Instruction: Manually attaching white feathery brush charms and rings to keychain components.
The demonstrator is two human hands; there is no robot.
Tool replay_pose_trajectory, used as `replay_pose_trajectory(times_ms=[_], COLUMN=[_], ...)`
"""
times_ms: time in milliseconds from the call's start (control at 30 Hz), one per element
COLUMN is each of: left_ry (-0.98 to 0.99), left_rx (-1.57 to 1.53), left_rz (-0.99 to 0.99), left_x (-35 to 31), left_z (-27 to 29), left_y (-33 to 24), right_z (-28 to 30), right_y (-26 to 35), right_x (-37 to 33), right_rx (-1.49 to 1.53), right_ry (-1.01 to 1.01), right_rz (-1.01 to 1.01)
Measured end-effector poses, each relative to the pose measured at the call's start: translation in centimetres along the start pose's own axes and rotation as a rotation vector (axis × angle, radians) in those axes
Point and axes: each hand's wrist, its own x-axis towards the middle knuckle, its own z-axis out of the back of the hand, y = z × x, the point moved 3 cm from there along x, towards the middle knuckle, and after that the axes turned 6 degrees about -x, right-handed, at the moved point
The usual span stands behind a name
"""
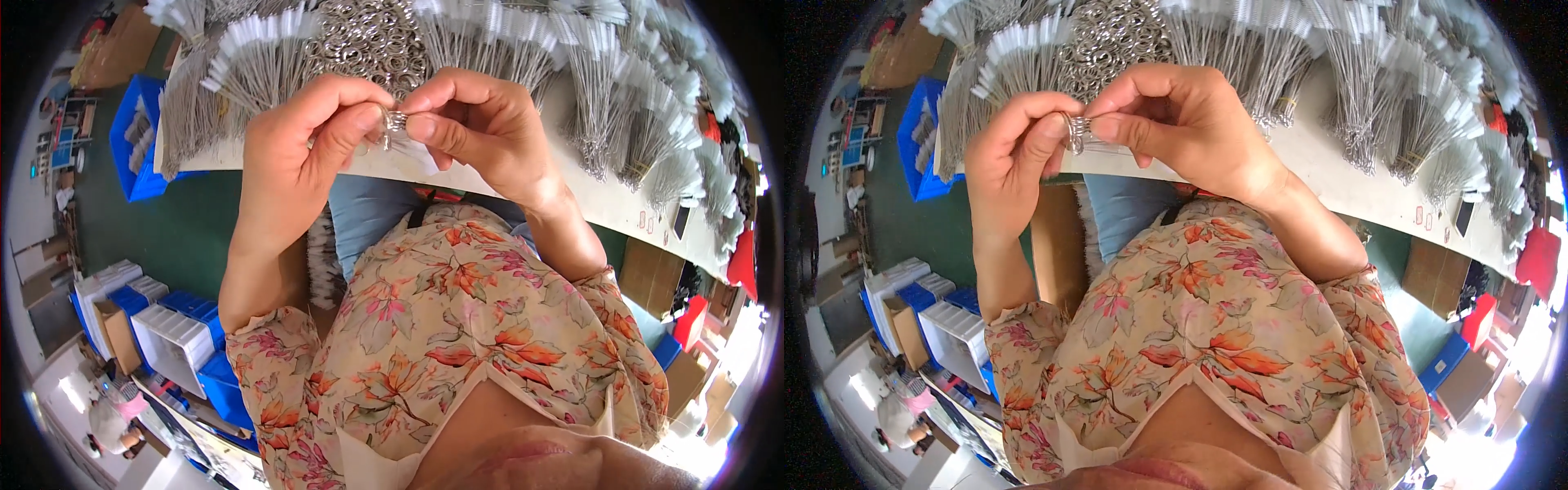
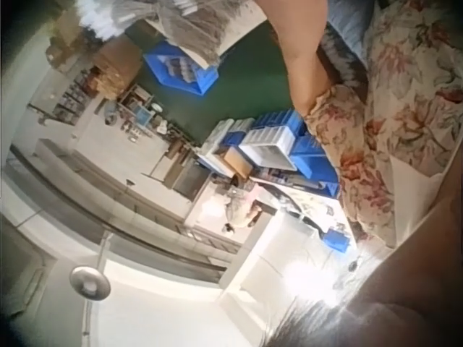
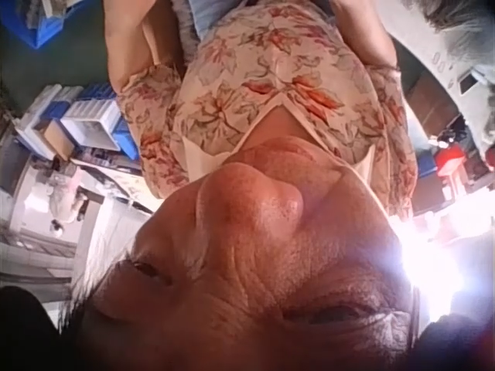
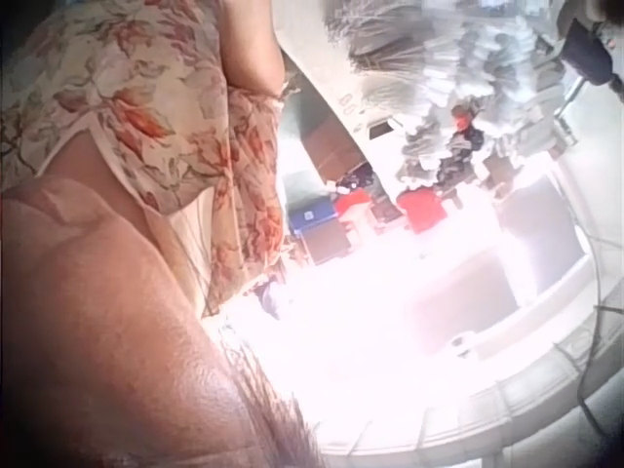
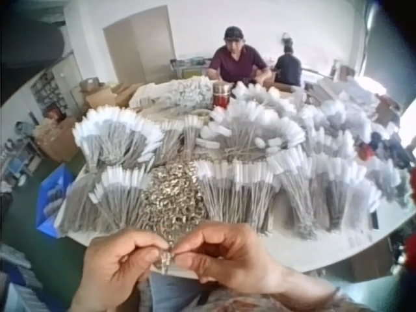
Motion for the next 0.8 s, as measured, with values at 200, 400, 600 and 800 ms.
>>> replay_pose_trajectory(times_ms=[200, 400, 600, 800], left_ry=[-0.285, -0.442, -0.520, -0.230], left_rx=[-0.805, -0.806, -0.386, 0.672], left_rz=[-0.136, -0.192, 0.252, 0.588], left_x=[-1.1, -5.5, -14.8, -21.8], left_z=[-0.5, 4.0, 7.7, 2.0], left_y=[2.4, 3.6, 6.1, 23.7], right_z=[-3.3, -5.8, -3.9, -5.2], right_y=[-1.7, -5.5, -13.6, -15.7], right_x=[1.4, 3.0, -0.2, -1.1], right_rx=[-0.112, -0.568, -0.683, -0.942], right_ry=[-0.050, -0.068, 0.042, 0.123], right_rz=[0.281, 0.340, -0.071, 0.112])
